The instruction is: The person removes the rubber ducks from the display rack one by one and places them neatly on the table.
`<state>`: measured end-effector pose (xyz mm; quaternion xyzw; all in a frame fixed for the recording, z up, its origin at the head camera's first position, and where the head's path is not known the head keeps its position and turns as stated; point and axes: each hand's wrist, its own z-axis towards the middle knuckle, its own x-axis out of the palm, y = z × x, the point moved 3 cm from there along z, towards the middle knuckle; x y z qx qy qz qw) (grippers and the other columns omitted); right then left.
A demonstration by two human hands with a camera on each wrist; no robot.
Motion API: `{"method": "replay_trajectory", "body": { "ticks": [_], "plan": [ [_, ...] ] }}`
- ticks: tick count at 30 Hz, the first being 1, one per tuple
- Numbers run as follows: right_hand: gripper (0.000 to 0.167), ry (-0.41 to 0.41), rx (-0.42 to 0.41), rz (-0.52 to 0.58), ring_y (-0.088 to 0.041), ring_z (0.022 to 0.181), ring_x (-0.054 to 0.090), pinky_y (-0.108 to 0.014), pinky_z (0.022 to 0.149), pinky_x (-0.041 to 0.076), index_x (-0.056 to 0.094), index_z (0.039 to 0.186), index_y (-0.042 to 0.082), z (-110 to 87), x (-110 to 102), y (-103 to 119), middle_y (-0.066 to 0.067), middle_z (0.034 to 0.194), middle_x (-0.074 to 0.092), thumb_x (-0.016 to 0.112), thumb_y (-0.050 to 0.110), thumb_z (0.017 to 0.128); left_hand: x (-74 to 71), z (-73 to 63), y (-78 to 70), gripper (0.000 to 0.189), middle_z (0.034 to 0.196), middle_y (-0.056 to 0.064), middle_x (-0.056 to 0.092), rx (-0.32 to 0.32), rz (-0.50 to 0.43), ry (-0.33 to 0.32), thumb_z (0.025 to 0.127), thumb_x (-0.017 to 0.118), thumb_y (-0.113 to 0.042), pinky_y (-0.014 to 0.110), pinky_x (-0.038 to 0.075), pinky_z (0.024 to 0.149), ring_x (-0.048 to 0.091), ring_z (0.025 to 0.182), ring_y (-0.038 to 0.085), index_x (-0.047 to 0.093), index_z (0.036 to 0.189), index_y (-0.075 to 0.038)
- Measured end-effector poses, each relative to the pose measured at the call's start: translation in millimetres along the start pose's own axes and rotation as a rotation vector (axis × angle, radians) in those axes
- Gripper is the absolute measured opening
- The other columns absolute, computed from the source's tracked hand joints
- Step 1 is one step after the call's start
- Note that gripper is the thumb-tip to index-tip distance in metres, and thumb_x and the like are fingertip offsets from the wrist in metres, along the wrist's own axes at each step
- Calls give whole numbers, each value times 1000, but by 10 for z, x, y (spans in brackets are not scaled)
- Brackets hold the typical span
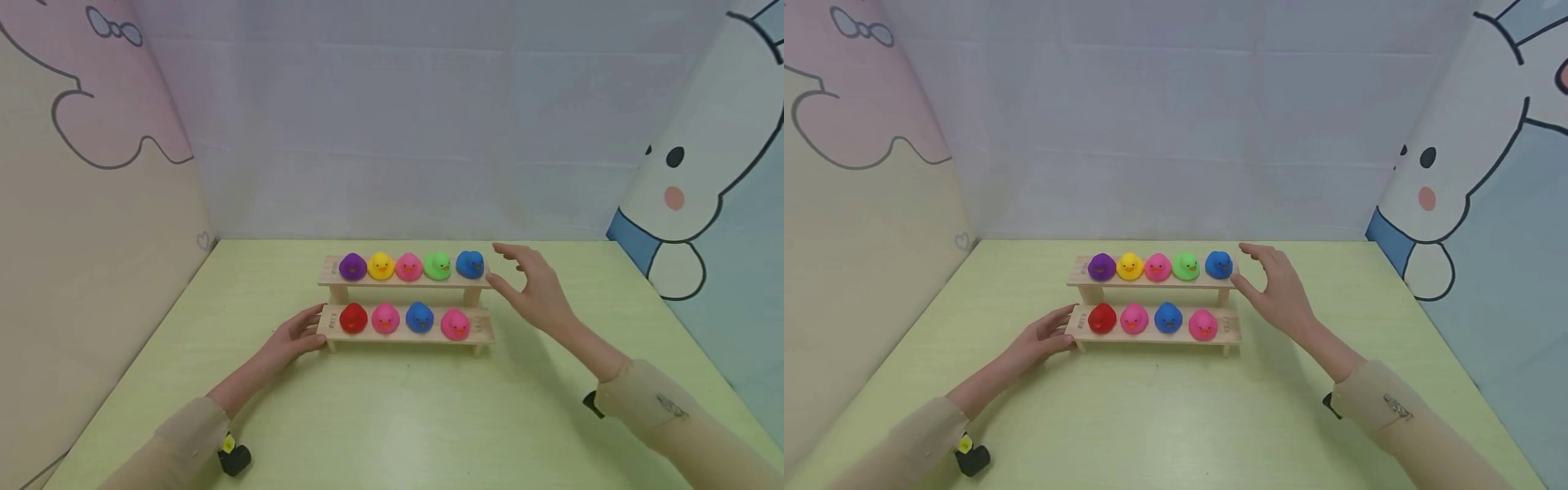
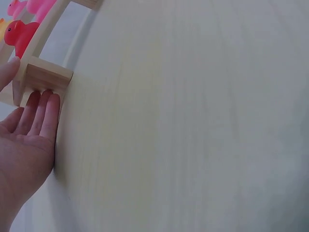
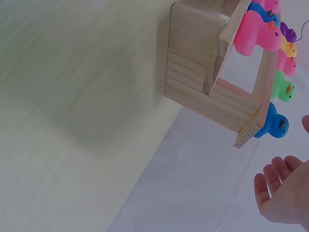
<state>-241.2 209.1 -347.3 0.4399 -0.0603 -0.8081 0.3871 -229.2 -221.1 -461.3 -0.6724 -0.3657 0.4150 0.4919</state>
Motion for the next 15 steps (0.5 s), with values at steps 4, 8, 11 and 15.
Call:
{"method": "replay_trajectory", "body": {
  "ticks": [4,8,11,15],
  "plan": [
    [52,17,6,18,-32,113,56,-50,87,51,56,134,2,46,19,-24,-17,131,62,74,9,86,0,-2,16,71,157,19,35,0,-17,7,98,61,-26,22,52,100,45,140,35,24,157,-15],
    [51,43,10,44,-32,114,55,-51,89,50,56,135,2,82,43,-32,-17,130,62,73,9,87,5,-2,25,70,158,17,34,-2,-17,7,98,61,-27,28,51,105,46,140,35,24,157,-17],
    [50,61,13,55,-32,112,55,-52,88,50,57,135,4,114,68,-34,-16,128,64,73,10,88,6,1,31,69,158,16,35,-8,-18,-3,98,61,-27,31,50,107,45,141,34,26,157,-19],
    [48,75,3,58,-30,108,55,-48,87,49,59,134,6,166,114,-32,-15,122,66,73,11,88,11,-5,30,69,157,18,36,4,-16,-7,98,61,-26,29,50,105,45,141,35,25,157,-17]
  ]
}}
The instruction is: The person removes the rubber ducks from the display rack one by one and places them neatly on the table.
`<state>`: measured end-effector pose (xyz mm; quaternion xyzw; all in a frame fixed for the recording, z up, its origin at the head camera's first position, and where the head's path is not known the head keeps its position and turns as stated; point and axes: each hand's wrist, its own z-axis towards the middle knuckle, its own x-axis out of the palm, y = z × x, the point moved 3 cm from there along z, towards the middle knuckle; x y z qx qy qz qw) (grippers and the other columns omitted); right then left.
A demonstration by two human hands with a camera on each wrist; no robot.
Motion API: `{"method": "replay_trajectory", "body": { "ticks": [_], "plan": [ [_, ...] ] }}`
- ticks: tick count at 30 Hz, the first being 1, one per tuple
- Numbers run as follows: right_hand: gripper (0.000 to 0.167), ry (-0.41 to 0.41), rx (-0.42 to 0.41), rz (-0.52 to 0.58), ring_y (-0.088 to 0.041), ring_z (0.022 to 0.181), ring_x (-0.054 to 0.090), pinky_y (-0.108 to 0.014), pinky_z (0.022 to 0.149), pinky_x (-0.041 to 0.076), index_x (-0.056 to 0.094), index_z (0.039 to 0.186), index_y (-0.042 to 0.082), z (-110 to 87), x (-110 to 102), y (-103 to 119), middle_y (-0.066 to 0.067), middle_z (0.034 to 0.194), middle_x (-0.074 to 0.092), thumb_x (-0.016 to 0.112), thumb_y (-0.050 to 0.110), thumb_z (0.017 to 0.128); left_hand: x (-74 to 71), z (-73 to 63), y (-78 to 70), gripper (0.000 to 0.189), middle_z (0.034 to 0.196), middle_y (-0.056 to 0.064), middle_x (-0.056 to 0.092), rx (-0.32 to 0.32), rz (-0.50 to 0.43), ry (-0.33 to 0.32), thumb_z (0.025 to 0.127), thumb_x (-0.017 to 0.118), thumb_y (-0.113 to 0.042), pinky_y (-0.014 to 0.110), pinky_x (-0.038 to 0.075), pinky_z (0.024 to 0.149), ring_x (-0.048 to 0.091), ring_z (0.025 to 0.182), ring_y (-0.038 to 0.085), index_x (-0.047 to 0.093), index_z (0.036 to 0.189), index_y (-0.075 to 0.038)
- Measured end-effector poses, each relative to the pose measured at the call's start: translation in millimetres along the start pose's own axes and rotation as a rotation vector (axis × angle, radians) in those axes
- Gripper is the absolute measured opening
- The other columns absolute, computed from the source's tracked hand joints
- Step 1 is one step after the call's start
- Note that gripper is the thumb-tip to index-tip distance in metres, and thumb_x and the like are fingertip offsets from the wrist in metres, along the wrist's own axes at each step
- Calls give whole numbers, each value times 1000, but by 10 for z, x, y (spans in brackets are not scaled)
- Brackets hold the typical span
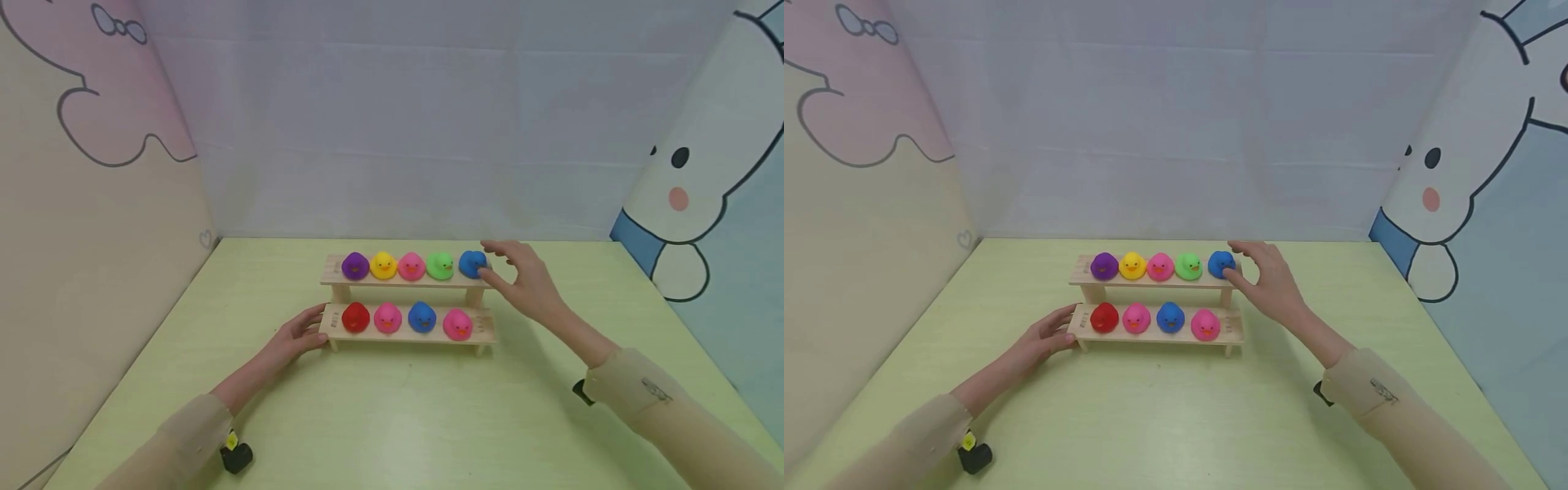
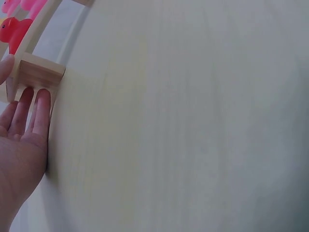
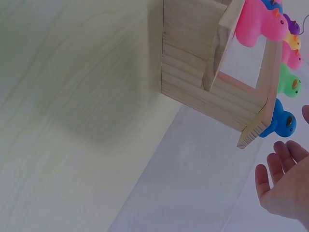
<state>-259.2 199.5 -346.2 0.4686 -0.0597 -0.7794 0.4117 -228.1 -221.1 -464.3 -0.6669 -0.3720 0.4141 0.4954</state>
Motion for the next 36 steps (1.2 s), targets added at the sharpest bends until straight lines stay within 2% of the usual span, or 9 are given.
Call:
{"method": "replay_trajectory", "body": {
  "ticks": [8,11,20,29,36],
  "plan": [
    [43,9,16,21,-28,106,54,-42,84,47,63,127,4,54,89,-37,-14,114,66,75,13,87,24,-3,1,69,156,21,35,23,-26,-10,98,61,-21,21,50,101,46,140,36,26,157,-13],
    [42,11,13,27,-27,104,53,-39,83,46,64,125,3,60,103,-57,-14,111,66,75,12,86,28,2,3,69,156,21,36,21,-28,-17,98,61,-21,24,49,103,46,140,36,26,156,-13],
    [38,41,-31,25,-26,97,55,-35,83,45,65,123,3,78,89,-100,-14,111,67,73,8,87,33,4,10,69,157,19,35,-13,-25,-28,97,61,-24,46,42,114,43,141,37,26,157,-15],
    [35,58,-40,23,-27,93,54,-32,79,42,67,121,6,113,60,-117,-12,102,65,73,7,86,26,0,7,69,157,18,36,-17,-11,-27,98,61,-25,48,40,116,44,141,37,26,157,-17],
    [40,86,-105,18,-27,93,54,-34,80,42,65,125,7,135,61,-141,-10,103,65,72,5,86,14,3,26,69,156,17,37,-12,-10,-30,97,62,-25,47,41,115,45,140,36,27,156,-18]
  ]
}}
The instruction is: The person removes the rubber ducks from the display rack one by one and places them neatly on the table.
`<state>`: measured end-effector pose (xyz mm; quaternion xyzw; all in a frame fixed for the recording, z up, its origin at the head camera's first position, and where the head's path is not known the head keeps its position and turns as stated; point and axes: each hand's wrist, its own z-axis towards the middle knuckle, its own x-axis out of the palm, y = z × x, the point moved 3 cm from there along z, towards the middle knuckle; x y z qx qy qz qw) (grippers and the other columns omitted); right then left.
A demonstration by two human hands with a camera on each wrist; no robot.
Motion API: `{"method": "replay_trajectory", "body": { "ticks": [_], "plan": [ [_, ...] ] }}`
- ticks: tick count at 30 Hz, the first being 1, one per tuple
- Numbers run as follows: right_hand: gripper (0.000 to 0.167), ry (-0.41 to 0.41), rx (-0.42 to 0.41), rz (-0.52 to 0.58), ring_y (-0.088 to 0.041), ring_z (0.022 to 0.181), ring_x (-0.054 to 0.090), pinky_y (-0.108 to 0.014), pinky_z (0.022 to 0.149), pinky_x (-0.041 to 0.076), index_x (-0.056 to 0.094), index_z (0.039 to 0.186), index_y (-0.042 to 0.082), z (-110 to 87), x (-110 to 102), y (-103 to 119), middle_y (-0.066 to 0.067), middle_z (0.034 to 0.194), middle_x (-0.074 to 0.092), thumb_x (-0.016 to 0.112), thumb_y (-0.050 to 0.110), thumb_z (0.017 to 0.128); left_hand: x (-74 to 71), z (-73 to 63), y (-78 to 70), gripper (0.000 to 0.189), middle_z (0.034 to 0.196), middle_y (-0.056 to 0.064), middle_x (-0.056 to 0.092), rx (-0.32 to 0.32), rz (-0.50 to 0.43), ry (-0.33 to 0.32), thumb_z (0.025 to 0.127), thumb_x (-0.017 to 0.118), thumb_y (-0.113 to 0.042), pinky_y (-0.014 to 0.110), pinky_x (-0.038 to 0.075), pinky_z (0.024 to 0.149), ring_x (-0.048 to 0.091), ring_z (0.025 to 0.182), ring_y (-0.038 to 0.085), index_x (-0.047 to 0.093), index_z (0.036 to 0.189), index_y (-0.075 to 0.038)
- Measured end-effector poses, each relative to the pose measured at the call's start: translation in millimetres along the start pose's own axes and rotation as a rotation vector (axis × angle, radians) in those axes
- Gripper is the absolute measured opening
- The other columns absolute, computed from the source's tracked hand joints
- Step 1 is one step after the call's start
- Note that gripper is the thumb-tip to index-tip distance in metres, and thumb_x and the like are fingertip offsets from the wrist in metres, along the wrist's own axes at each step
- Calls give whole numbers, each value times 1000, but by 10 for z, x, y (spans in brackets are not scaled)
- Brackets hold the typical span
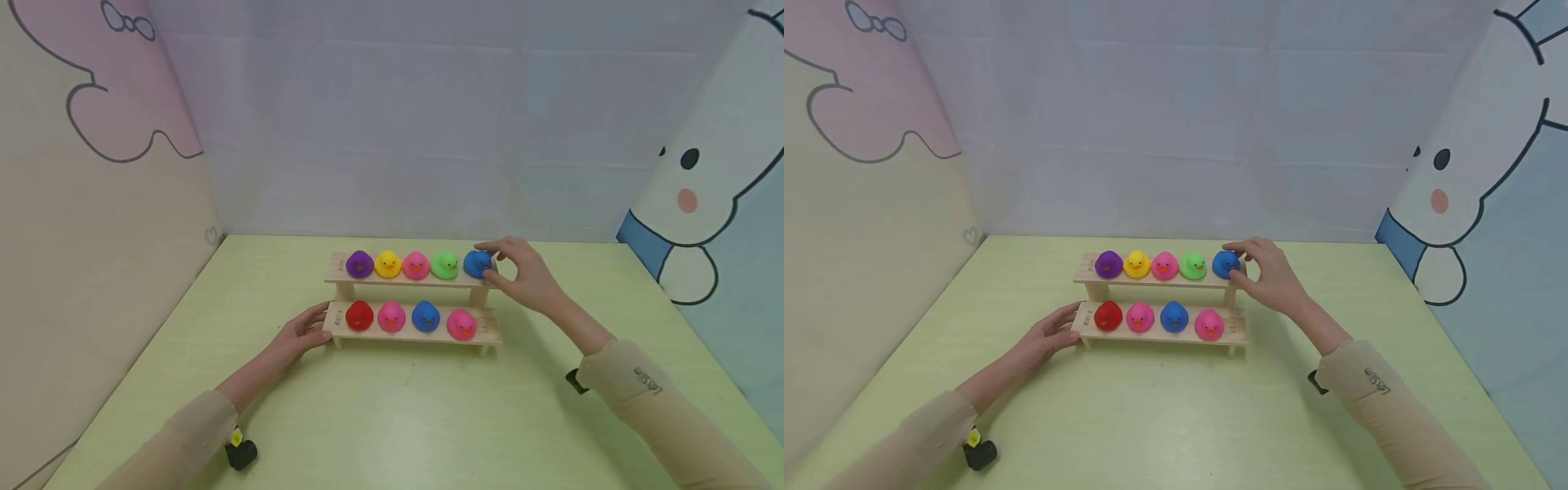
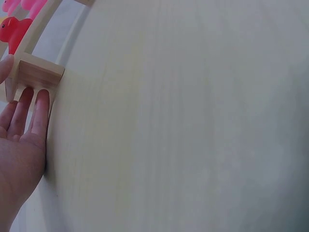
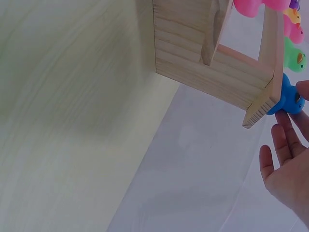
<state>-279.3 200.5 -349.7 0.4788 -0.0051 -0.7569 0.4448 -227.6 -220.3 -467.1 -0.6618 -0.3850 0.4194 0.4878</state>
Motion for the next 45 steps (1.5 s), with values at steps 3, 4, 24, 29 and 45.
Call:
{"method": "replay_trajectory", "body": {
  "ticks": [3,4,24,29,45],
  "plan": [
    [38,1,-25,-6,-27,92,54,-35,80,42,66,123,7,3,-4,-4,-9,102,65,71,4,86,5,-6,-15,68,155,17,38,3,-4,-2,97,62,-25,46,42,115,46,140,35,28,156,-17],
    [37,1,-30,-8,-26,92,53,-34,80,42,66,123,7,6,-3,-9,-8,101,65,71,4,86,6,-10,-21,68,155,17,38,3,-5,-2,97,62,-24,46,42,115,46,139,35,28,156,-17],
    [34,4,-1,-20,-18,91,51,-31,79,43,68,117,8,44,-86,-48,-9,105,67,75,6,84,22,-29,-39,67,156,18,38,4,3,-4,98,61,-24,47,40,116,47,139,35,28,156,-16],
    [34,-13,-3,-30,-17,91,51,-30,79,43,68,116,6,48,-130,-75,-10,105,68,75,4,83,19,-24,-37,67,155,18,39,-3,8,-5,98,61,-25,46,41,116,47,139,34,28,156,-17],
    [34,-64,17,-69,-25,96,51,-32,81,42,67,119,5,-1,-234,-312,-13,105,66,72,4,86,16,-12,-23,68,155,14,40,-26,2,-9,97,62,-30,49,39,117,46,140,34,29,156,-22]
  ]
}}
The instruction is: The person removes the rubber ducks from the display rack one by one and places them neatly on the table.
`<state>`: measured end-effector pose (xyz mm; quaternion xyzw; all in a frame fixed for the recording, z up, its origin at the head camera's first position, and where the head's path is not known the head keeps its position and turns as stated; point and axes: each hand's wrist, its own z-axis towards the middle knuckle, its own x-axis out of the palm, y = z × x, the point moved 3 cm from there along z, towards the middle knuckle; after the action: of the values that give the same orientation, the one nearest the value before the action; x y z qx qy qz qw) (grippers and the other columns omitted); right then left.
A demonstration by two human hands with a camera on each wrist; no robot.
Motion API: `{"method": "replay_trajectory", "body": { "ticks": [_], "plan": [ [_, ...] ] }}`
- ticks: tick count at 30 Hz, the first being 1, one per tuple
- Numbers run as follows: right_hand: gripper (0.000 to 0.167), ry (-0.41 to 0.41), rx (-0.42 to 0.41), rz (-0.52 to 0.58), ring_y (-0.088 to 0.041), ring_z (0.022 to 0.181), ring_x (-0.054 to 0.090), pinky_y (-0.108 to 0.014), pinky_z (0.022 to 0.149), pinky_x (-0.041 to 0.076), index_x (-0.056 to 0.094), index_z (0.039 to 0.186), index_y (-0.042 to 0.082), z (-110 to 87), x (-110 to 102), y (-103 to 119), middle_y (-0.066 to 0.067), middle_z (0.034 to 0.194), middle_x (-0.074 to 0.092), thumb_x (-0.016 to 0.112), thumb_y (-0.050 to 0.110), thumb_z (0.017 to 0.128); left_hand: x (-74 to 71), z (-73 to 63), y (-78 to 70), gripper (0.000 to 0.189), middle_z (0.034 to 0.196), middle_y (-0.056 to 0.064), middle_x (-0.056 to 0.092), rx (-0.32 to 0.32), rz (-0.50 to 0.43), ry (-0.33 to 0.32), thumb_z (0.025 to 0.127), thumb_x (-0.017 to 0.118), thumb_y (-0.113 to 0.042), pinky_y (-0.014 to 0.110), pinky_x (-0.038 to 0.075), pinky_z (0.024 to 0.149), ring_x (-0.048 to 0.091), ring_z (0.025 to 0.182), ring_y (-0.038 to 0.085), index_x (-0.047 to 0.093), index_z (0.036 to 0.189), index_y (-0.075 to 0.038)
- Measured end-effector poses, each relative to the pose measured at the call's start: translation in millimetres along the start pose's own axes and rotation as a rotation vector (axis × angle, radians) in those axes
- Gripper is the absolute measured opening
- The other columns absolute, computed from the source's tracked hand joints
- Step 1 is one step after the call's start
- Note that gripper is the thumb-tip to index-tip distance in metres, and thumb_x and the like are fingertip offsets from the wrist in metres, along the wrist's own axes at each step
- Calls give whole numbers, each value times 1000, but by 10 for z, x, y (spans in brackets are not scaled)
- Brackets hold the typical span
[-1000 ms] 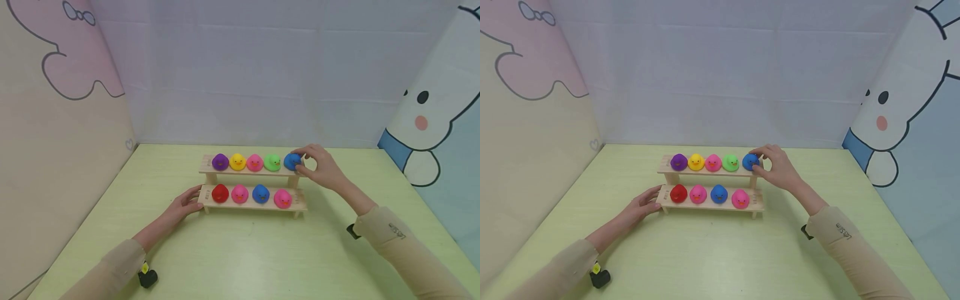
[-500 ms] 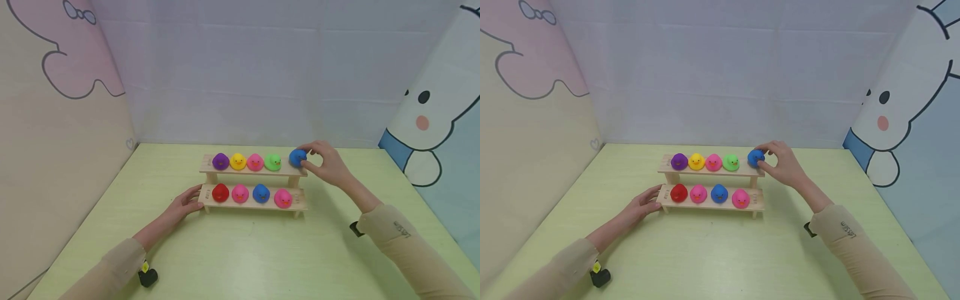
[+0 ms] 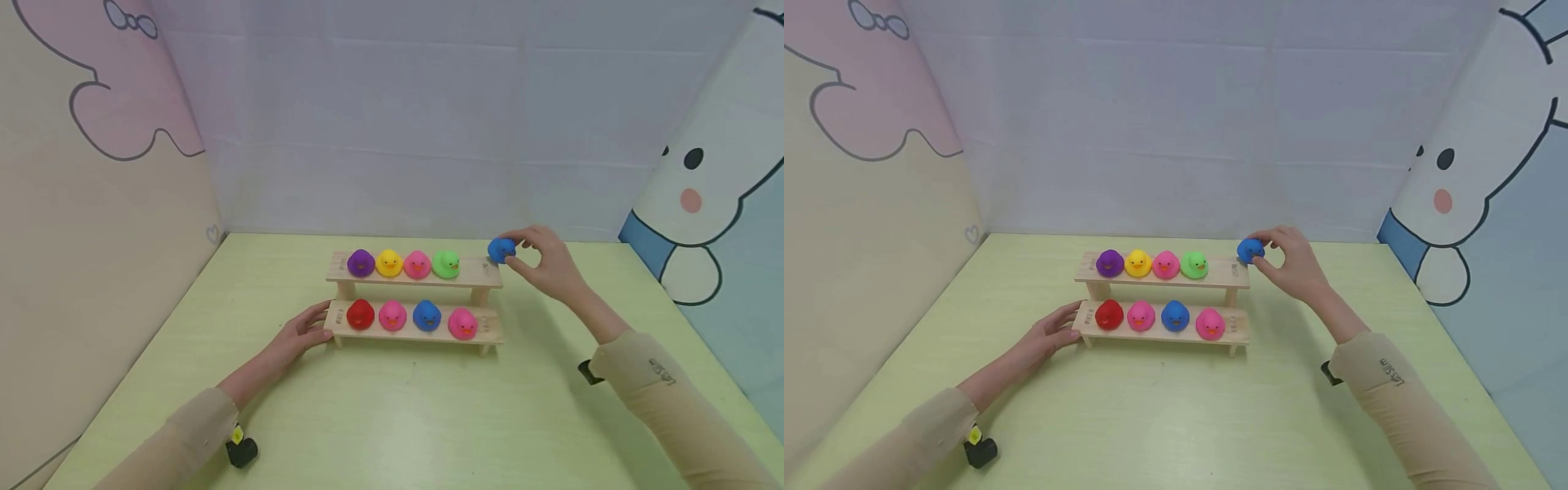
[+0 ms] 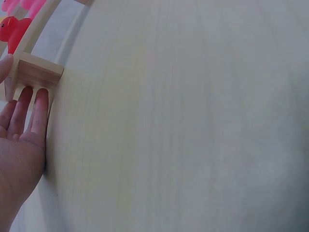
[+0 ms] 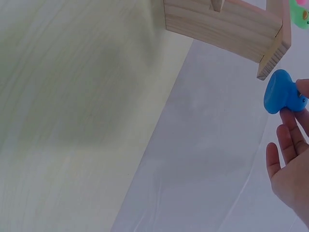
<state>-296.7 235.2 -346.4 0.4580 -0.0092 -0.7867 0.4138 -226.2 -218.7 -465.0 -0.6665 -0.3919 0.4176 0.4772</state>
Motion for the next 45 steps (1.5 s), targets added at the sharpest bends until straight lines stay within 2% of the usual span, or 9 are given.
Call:
{"method": "replay_trajectory", "body": {
  "ticks": [12,16,20,31,37,45],
  "plan": [
    [35,-45,53,-14,-25,94,49,-35,78,40,66,119,3,-110,-23,-243,-15,98,63,72,1,85,-7,5,14,67,155,13,40,7,-5,6,97,62,-28,47,39,117,47,139,32,29,155,-22],
    [36,-39,71,-11,-27,95,48,-43,79,43,65,120,1,-171,-11,-304,-17,99,61,71,0,85,-5,-6,4,67,155,15,39,19,0,9,98,61,-27,47,39,117,50,137,31,28,156,-19],
    [36,-12,92,-31,-30,96,49,-48,79,44,63,122,0,-226,22,-358,-20,102,60,71,2,87,0,-7,0,68,155,15,39,16,-2,3,97,61,-27,47,39,117,51,137,31,28,156,-19],
    [33,63,123,-89,-33,91,53,-41,76,44,66,118,0,-349,152,-512,-19,99,64,73,3,86,-2,-4,9,69,156,14,38,-10,-12,-4,97,63,-27,51,34,120,49,138,32,28,156,-21],
    [32,152,170,-99,-38,93,56,-47,80,46,65,119,-2,-397,170,-529,-23,106,64,71,6,88,-1,-12,3,69,157,13,38,-21,-17,-6,96,63,-29,52,33,120,48,139,32,28,156,-22],
    [34,235,182,-86,-38,93,60,-46,80,47,65,117,-6,-434,228,-620,-24,103,66,73,5,86,2,-3,16,69,157,14,38,-20,-18,-8,97,63,-29,52,33,120,48,139,33,28,156,-22]
  ]
}}
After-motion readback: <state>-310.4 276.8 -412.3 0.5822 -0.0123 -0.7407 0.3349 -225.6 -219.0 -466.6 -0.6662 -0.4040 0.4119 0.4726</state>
